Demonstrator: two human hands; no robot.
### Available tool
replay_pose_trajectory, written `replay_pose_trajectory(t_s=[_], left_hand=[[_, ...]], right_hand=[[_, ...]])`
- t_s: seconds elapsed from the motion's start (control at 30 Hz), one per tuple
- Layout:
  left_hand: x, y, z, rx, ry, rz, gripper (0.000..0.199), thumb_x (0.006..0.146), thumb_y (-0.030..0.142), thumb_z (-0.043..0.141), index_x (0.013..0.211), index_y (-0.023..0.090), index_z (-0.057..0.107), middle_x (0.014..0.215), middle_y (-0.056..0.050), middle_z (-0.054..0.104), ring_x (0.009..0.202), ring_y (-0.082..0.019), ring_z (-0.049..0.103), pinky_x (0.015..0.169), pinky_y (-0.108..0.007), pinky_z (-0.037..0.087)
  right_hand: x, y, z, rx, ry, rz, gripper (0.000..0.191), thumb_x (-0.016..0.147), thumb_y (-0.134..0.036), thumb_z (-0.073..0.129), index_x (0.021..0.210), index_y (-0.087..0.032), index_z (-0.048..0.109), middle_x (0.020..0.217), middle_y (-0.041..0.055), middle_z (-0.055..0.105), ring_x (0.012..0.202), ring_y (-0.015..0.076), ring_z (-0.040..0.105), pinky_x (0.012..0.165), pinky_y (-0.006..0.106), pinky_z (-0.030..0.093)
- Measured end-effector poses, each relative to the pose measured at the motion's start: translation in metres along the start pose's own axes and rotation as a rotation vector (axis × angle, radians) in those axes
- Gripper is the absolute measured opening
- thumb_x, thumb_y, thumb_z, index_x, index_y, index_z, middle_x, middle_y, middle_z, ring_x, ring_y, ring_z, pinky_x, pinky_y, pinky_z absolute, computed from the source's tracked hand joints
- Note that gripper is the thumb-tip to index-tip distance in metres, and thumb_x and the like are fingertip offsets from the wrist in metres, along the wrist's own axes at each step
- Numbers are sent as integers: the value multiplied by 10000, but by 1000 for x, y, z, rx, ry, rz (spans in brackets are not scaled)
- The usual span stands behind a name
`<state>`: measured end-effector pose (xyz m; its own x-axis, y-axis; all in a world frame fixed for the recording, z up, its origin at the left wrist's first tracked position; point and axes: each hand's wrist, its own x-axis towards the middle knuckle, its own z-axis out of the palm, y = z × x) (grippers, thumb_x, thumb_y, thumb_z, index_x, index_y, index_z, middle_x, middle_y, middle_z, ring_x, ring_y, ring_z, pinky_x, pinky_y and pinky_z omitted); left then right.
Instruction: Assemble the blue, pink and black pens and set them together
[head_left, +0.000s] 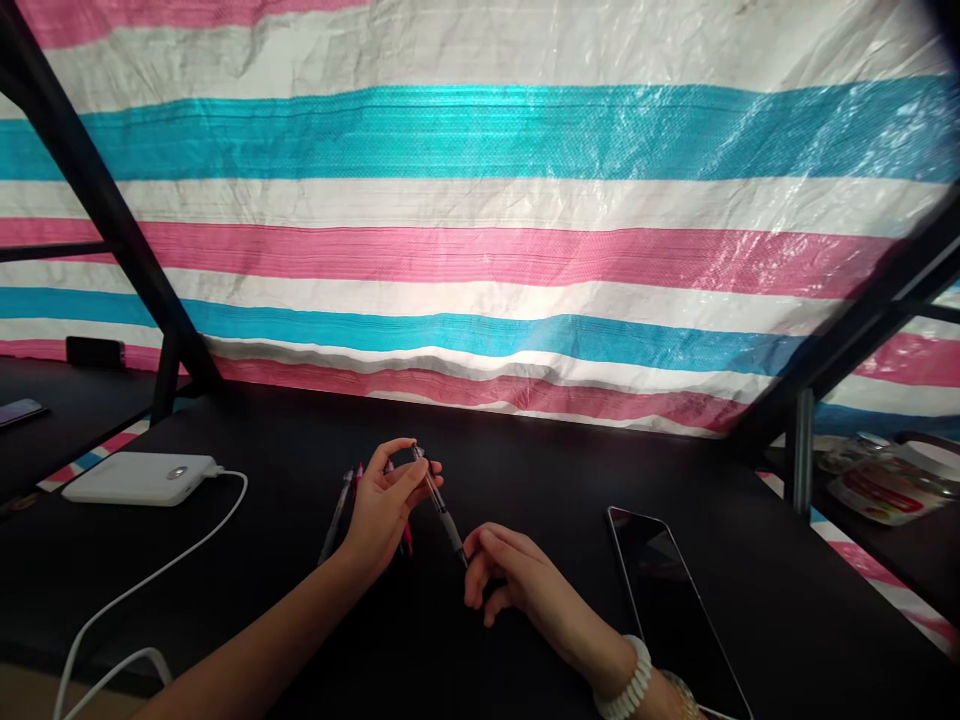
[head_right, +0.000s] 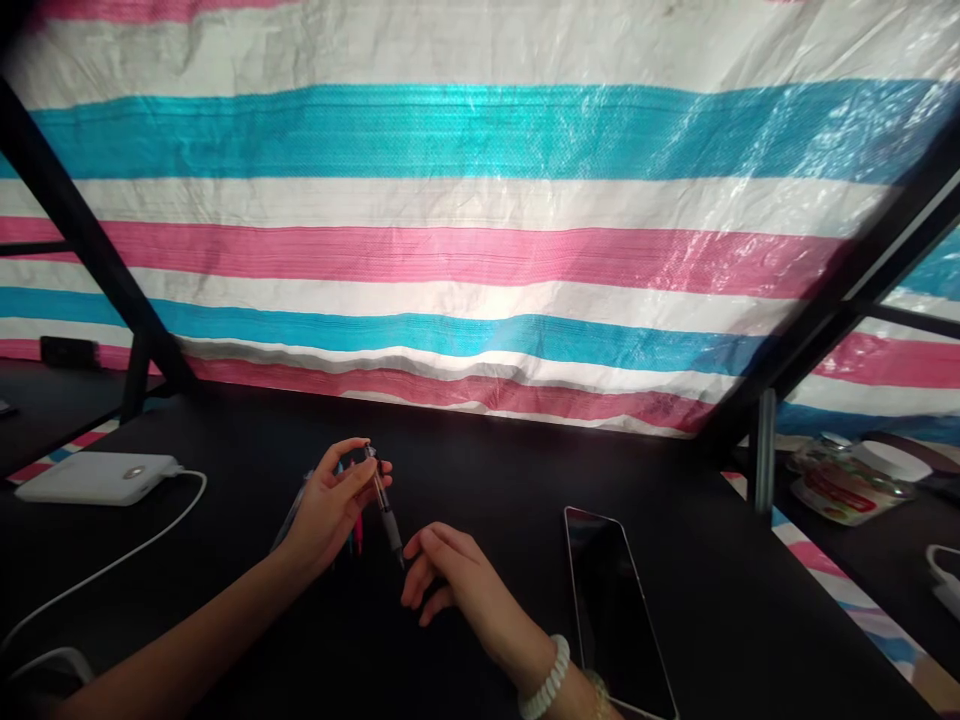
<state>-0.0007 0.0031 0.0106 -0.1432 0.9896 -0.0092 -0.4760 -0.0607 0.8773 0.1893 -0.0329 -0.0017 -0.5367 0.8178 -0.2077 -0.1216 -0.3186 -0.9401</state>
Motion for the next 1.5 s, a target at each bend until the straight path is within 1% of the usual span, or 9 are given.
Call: replay_pose_trajectory(t_s=[0.2,0.43,0.67,0.93,1.13,1.23,1.33,1.4,1.5], left_hand=[[-1,1,1,13,-22,25,389,723,326,800,1001,202,557,815,-33,750,775,-194,732,832,-369,564],[-2,1,1,31,-12,33,440,743,326,784,1094,197,551,842,-45,754,764,-176,725,780,-321,564],[-3,1,1,88,-52,63,384,742,336,784,1032,195,576,826,-46,759,777,-193,727,775,-330,570],[-1,-1,-1,187,-53,98,482,787,348,742,1204,209,544,857,-49,765,738,-179,726,748,-315,569],[4,1,-3,236,-41,144,491,789,367,730,1214,195,554,861,-63,758,786,-210,731,792,-369,584],[12,3,-7,274,-3,162,497,769,383,737,1193,188,567,975,-81,735,759,-202,730,783,-375,594],[24,5,-15,442,38,217,459,758,391,719,1144,179,592,1029,-84,696,769,-211,729,742,-377,608],[32,6,-21,687,58,288,399,783,386,664,1117,175,608,968,-75,696,820,-222,721,693,-349,608],[40,8,-30,859,96,323,342,768,330,654,1076,183,632,897,-59,710,830,-221,702,706,-343,582]], right_hand=[[1,0,-1,21,19,8,446,879,-589,541,906,-144,562,639,34,632,594,149,593,486,221,462],[0,2,-2,39,7,-4,432,924,-554,497,911,-136,604,646,27,618,609,141,588,515,225,482],[1,3,-3,55,12,1,429,917,-550,517,907,-131,610,651,32,617,606,143,591,503,221,480],[-1,-1,-2,43,12,-2,399,925,-520,516,896,-134,611,642,28,607,614,137,570,519,223,481],[-1,-5,-2,37,21,0,407,912,-532,525,897,-133,603,637,30,609,607,135,562,520,225,475],[0,-5,-4,33,38,-8,409,906,-538,531,894,-137,608,634,28,609,612,138,560,522,226,474],[1,-4,-8,34,75,-11,409,895,-544,544,869,-142,613,616,22,602,591,132,546,516,224,464],[1,-3,-11,40,88,-21,407,894,-543,550,865,-144,622,619,21,600,589,129,542,521,224,460],[0,-2,-13,40,80,-39,407,903,-541,544,875,-145,636,632,19,598,599,130,541,535,229,461]])
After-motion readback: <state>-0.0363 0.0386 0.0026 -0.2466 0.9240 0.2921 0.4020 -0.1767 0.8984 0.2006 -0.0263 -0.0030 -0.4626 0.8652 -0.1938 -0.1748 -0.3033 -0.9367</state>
